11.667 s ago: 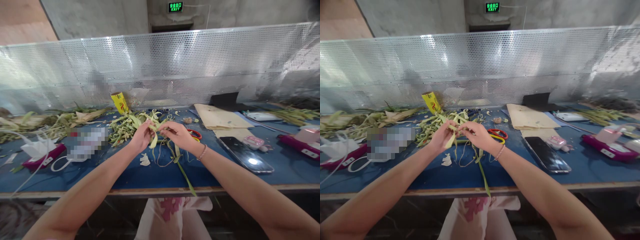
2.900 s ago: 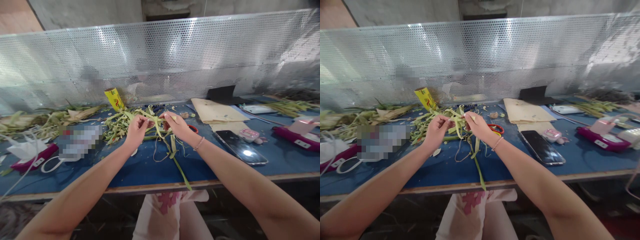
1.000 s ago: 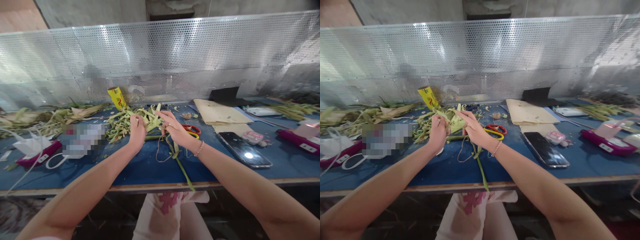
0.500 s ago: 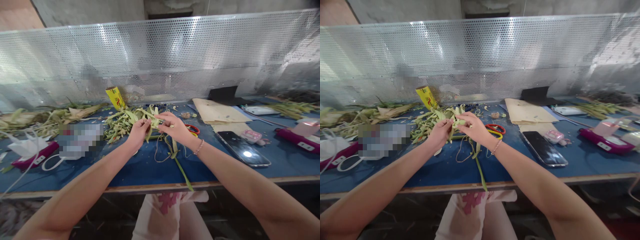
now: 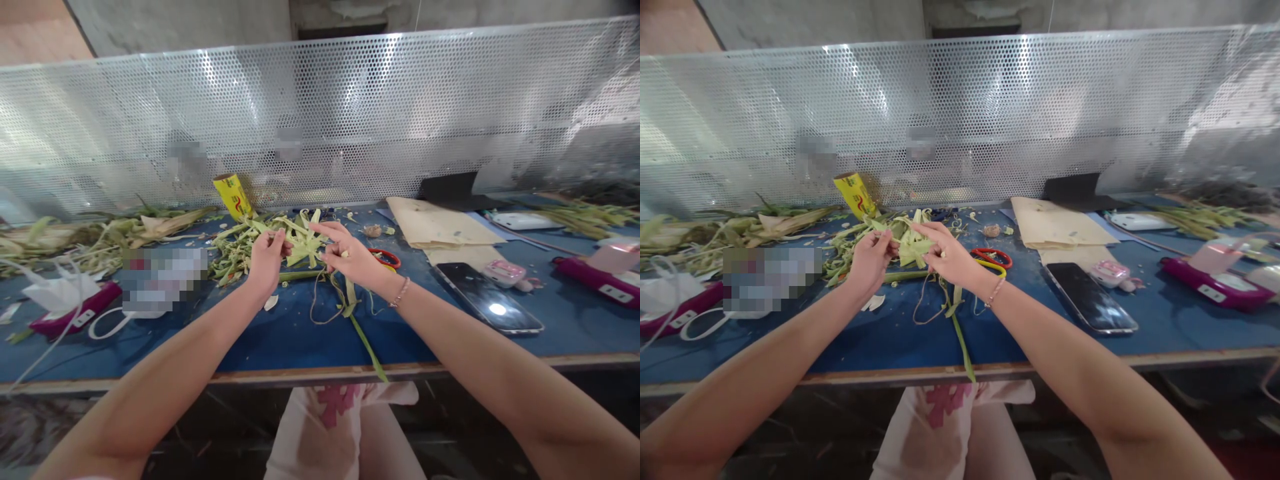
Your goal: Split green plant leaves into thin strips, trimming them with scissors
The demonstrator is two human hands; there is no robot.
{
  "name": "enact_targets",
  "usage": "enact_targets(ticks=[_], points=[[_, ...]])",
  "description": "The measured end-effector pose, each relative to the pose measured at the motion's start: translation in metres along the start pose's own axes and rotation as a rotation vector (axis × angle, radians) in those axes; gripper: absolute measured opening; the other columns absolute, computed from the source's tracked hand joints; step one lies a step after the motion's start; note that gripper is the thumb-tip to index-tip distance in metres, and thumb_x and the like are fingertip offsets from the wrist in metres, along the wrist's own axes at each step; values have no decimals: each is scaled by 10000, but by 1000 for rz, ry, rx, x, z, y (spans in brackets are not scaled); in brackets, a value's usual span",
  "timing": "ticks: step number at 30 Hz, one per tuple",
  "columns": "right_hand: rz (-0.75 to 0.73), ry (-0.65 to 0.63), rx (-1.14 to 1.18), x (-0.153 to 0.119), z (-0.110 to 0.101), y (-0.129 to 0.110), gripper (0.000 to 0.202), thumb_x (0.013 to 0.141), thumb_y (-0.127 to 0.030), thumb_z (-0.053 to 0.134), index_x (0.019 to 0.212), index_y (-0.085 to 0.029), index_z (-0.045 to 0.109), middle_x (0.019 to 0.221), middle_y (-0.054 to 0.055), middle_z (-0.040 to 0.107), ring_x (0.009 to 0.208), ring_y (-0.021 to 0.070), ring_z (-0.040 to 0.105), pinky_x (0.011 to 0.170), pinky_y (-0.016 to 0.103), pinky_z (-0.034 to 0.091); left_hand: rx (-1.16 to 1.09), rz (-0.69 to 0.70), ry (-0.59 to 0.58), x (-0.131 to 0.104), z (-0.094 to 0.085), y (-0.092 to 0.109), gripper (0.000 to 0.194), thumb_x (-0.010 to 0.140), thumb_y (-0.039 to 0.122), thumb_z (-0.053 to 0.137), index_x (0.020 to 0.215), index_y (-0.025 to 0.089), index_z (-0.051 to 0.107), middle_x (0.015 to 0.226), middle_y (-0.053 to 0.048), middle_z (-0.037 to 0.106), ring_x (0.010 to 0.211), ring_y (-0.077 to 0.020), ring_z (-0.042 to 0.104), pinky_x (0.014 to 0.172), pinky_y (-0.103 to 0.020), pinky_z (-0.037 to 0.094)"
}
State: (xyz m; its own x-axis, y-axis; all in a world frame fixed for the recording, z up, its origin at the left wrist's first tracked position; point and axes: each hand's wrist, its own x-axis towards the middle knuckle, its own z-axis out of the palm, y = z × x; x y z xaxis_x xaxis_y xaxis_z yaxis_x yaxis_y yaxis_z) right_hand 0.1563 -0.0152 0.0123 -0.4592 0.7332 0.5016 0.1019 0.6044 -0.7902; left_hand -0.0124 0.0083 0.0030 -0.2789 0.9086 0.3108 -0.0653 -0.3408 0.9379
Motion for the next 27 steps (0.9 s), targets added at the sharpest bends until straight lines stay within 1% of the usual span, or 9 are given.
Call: enact_targets(ticks=[5, 8, 11, 14, 15, 18, 21, 24, 27], points=[[34, 17, 17, 1, 0, -1, 568, 744, -51, 456, 1270, -260, 413, 1279, 63, 314, 540, -5, 421, 560, 195, 563, -75, -9, 76, 1, -1, 7, 187, 743, 263, 566, 629, 146, 474, 493, 44, 514, 425, -39, 448, 469, -180, 363], [31, 28, 40, 1, 0, -1, 564, 740, -52, 461, 1260, -266, 421, 1295, 58, 308, 523, -10, 421, 548, 196, 558, -174, -31, 74, 0, 1, 13, 205, 722, 269, 598, 614, 150, 471, 483, 47, 508, 435, -35, 452, 484, -172, 370], [28, 51, 59, 1, -1, -2, 570, 737, -58, 469, 1256, -286, 413, 1324, 56, 278, 500, -19, 428, 533, 207, 550, -322, -146, -23, -5, 4, 17, 233, 706, 340, 614, 639, 156, 488, 529, 27, 549, 500, -53, 511, 559, -191, 423], [25, 84, 65, 1, -1, -4, 585, 733, -61, 484, 1263, -294, 399, 1335, 60, 261, 499, -21, 450, 533, 209, 540, -351, -344, -197, -12, 7, 16, 288, 688, 415, 612, 657, 145, 519, 596, -8, 586, 577, -87, 560, 610, -228, 451], [26, 92, 66, 1, -1, -4, 590, 733, -61, 487, 1265, -297, 395, 1334, 61, 259, 500, -21, 457, 537, 211, 538, -334, -365, -280, -15, 8, 14, 295, 672, 415, 628, 654, 137, 530, 608, -11, 588, 584, -90, 561, 615, -235, 453], [33, 99, 70, 1, -1, -3, 598, 732, -72, 500, 1269, -309, 389, 1327, 65, 252, 506, -17, 475, 544, 223, 537, -226, -229, -440, -21, 9, 7, 277, 623, 370, 684, 675, 141, 538, 638, 8, 585, 608, -88, 552, 632, -232, 443], [48, 93, 78, 2, 0, 1, 585, 729, -98, 517, 1265, -298, 395, 1320, 74, 250, 517, -9, 494, 544, 231, 538, -80, -101, -440, -21, 9, 3, 280, 630, 373, 678, 689, 149, 520, 597, 37, 550, 567, -66, 520, 584, -203, 408], [60, 90, 83, 4, -2, 6, 553, 717, -117, 539, 1236, -271, 433, 1307, 73, 277, 530, -6, 504, 530, 212, 529, 30, -68, -478, -17, 7, 4, 286, 660, 404, 643, 690, 149, 516, 512, 44, 522, 480, -55, 469, 503, -192, 354], [69, 77, 76, 5, -8, 9, 506, 718, -121, 532, 1204, -254, 476, 1282, 68, 325, 503, -19, 476, 475, 182, 490, 34, -87, -558, -15, 5, 10, 278, 658, 384, 651, 659, 142, 513, 445, 56, 466, 421, -46, 406, 469, -197, 324]])
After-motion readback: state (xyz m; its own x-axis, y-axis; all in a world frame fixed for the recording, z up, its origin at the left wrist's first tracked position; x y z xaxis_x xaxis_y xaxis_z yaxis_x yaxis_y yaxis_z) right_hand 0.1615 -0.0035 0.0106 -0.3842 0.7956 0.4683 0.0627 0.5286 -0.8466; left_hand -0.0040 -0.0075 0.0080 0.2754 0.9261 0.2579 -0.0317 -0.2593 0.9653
